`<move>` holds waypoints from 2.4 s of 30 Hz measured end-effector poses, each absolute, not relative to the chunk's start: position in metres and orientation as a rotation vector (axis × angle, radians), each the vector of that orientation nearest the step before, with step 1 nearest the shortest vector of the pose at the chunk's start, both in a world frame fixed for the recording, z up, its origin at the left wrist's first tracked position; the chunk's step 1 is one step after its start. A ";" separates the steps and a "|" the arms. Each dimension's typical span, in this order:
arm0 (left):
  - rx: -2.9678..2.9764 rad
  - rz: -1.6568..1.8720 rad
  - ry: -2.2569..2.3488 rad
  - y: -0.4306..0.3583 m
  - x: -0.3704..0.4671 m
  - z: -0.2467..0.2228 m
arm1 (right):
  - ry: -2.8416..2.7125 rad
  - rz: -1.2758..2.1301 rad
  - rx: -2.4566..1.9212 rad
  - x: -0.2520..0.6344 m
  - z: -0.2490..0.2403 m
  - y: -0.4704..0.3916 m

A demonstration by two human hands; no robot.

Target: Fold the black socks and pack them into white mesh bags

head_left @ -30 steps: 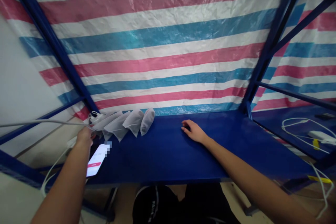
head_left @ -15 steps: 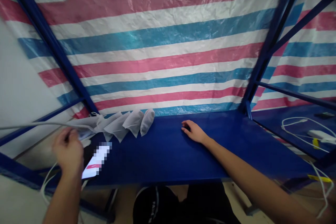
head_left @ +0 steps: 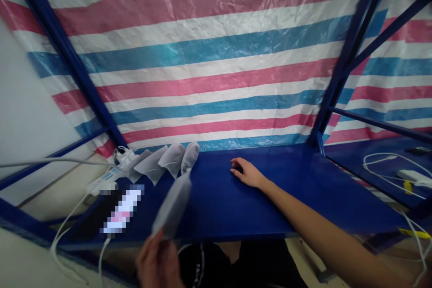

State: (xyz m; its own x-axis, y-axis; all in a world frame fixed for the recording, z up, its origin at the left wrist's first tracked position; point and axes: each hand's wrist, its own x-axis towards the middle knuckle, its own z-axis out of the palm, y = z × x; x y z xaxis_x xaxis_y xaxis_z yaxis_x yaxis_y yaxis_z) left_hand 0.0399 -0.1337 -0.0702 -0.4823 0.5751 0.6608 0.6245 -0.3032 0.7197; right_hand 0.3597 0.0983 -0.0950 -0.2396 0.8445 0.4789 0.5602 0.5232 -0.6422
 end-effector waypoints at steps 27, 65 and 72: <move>-2.468 -1.688 -1.461 0.160 0.115 -0.067 | -1.688 0.209 -1.124 0.395 -0.082 0.116; -2.439 -1.369 -1.328 0.157 0.116 -0.051 | -1.529 0.079 -1.226 0.432 -0.066 0.117; -2.561 -1.675 -1.173 0.153 0.126 -0.055 | -1.907 0.064 -1.048 0.416 -0.059 0.100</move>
State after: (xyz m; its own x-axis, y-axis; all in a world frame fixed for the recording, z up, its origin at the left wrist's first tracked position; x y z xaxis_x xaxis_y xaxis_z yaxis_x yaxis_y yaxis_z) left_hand 0.1260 0.1534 -0.0545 0.2249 0.6259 0.7467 0.4880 -0.7357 0.4697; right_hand 0.4162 0.0996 -0.0586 -0.2057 0.6861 0.6978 0.6381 0.6347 -0.4359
